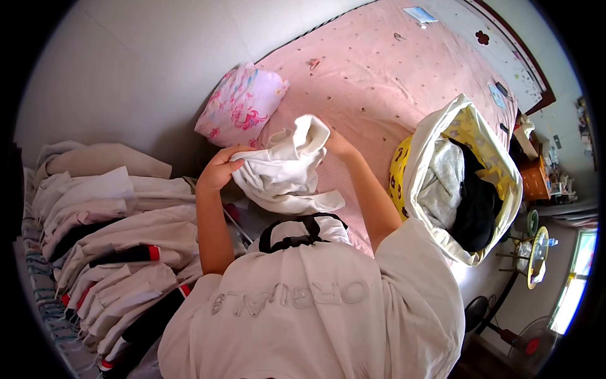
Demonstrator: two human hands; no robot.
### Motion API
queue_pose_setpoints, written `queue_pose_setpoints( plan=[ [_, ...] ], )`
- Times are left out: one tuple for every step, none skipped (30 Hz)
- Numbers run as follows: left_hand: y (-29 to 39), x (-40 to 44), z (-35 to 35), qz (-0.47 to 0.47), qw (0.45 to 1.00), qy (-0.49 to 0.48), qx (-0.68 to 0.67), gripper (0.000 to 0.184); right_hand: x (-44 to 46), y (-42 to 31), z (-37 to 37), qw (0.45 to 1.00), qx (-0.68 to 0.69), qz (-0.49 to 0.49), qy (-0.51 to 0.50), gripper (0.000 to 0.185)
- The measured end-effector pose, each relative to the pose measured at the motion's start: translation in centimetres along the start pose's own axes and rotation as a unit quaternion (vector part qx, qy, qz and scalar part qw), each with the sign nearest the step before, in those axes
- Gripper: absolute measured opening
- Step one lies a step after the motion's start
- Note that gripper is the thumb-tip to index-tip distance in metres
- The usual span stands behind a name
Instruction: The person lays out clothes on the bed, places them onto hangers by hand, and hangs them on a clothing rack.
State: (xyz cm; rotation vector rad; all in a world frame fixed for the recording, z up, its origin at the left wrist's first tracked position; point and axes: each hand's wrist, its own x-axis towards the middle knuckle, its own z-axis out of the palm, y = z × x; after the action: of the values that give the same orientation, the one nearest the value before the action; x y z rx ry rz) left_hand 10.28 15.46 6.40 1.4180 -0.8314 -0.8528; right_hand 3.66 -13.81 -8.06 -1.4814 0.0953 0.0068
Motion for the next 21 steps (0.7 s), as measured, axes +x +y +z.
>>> queue_pose_setpoints(
  plan=[
    [0.0, -0.3, -0.2, 0.005, 0.999, -0.002, 0.034, 0.031, -0.1, 0.3, 0.3, 0.999, 0.003, 0.021, -0.050, 0.059],
    [0.0, -0.7, -0.3, -0.001, 1.000, 0.012, 0.022, 0.031, -0.3, 0.7, 0.8, 0.994, 0.007, 0.041, -0.100, 0.061],
    [0.1, -1.2, -0.3, -0.006, 1.000, 0.027, 0.009, 0.031, -0.3, 0.8, 1.1, 0.987, 0.009, 0.062, -0.150, 0.063],
    [0.2, -1.6, -0.2, -0.011, 0.999, 0.042, -0.005, 0.030, -0.3, 1.0, 1.3, 0.980, -0.060, 0.147, -0.122, 0.069],
    [-0.1, -1.9, -0.4, -0.006, 0.999, 0.032, -0.037, 0.030, -0.5, 1.2, 1.7, 0.983, -0.116, 0.091, -0.111, 0.070],
    [-0.6, -2.3, -0.8, 0.000, 0.997, 0.023, -0.069, 0.030, -0.9, 1.0, 2.7, 0.980, -0.172, 0.034, -0.099, 0.070],
    [-1.1, -2.6, -1.1, 0.006, 0.995, 0.013, -0.102, 0.029, -1.1, 0.9, 3.6, 0.970, -0.226, -0.023, -0.086, 0.071],
    [-1.9, -3.0, -1.6, 0.015, 0.991, 0.010, -0.133, 0.029, -1.0, 0.9, 4.4, 0.971, -0.222, -0.027, -0.084, 0.075],
    [-2.9, -3.3, -2.1, 0.023, 0.986, 0.007, -0.164, 0.029, -1.0, 0.6, 5.1, 0.973, -0.199, -0.037, -0.108, 0.072],
    [-3.1, -3.5, -2.2, 0.033, 0.981, 0.003, -0.194, 0.029, -0.9, -0.1, 5.8, 0.975, -0.175, -0.048, -0.131, 0.069],
    [-3.2, -3.6, -2.2, 0.050, 0.974, 0.028, -0.221, 0.029, -0.8, -0.7, 6.1, 0.975, -0.153, -0.060, -0.153, 0.066],
    [-2.8, -3.7, -2.1, 0.068, 0.965, 0.052, -0.248, 0.030, -0.6, -0.5, 6.2, 0.976, -0.139, -0.037, -0.163, 0.061],
    [-2.6, -3.8, -2.0, 0.085, 0.955, 0.077, -0.275, 0.030, -0.4, -0.3, 6.2, 0.977, -0.125, -0.014, -0.173, 0.057],
    [-2.6, -3.8, -2.1, 0.118, 0.950, 0.098, -0.273, 0.029, -0.3, -0.1, 6.2, 0.977, -0.111, 0.009, -0.184, 0.053],
    [-2.9, -3.9, -2.5, 0.110, 0.940, 0.165, -0.277, 0.028, -0.4, -0.1, 6.0, 0.984, -0.122, -0.018, -0.125, 0.050],
    [-3.3, -4.0, -3.0, 0.102, 0.926, 0.232, -0.280, 0.028, -0.5, -0.2, 5.6, 0.988, -0.133, -0.045, -0.067, 0.047],
    [-3.6, -4.0, -3.5, 0.094, 0.907, 0.298, -0.282, 0.027, -0.6, -0.3, 5.0, 0.987, -0.144, -0.074, -0.008, 0.044],
    [-3.3, -3.6, -3.7, 0.086, 0.902, 0.339, -0.254, 0.028, -0.8, -2.5, 4.4, 0.974, -0.214, -0.075, -0.014, 0.033],
    [-3.5, -3.4, -3.6, 0.079, 0.899, 0.357, -0.243, 0.029, -1.0, -4.1, 4.3, 0.965, -0.232, -0.117, 0.019, 0.030],
    [-3.7, -3.2, -3.5, 0.073, 0.895, 0.374, -0.232, 0.029, -1.2, -5.5, 4.3, 0.954, -0.250, -0.158, 0.052, 0.027],
    [-3.9, -3.0, -3.4, 0.066, 0.891, 0.390, -0.222, 0.030, -1.3, -6.8, 4.3, 0.939, -0.267, -0.199, 0.085, 0.024]
  ],
)
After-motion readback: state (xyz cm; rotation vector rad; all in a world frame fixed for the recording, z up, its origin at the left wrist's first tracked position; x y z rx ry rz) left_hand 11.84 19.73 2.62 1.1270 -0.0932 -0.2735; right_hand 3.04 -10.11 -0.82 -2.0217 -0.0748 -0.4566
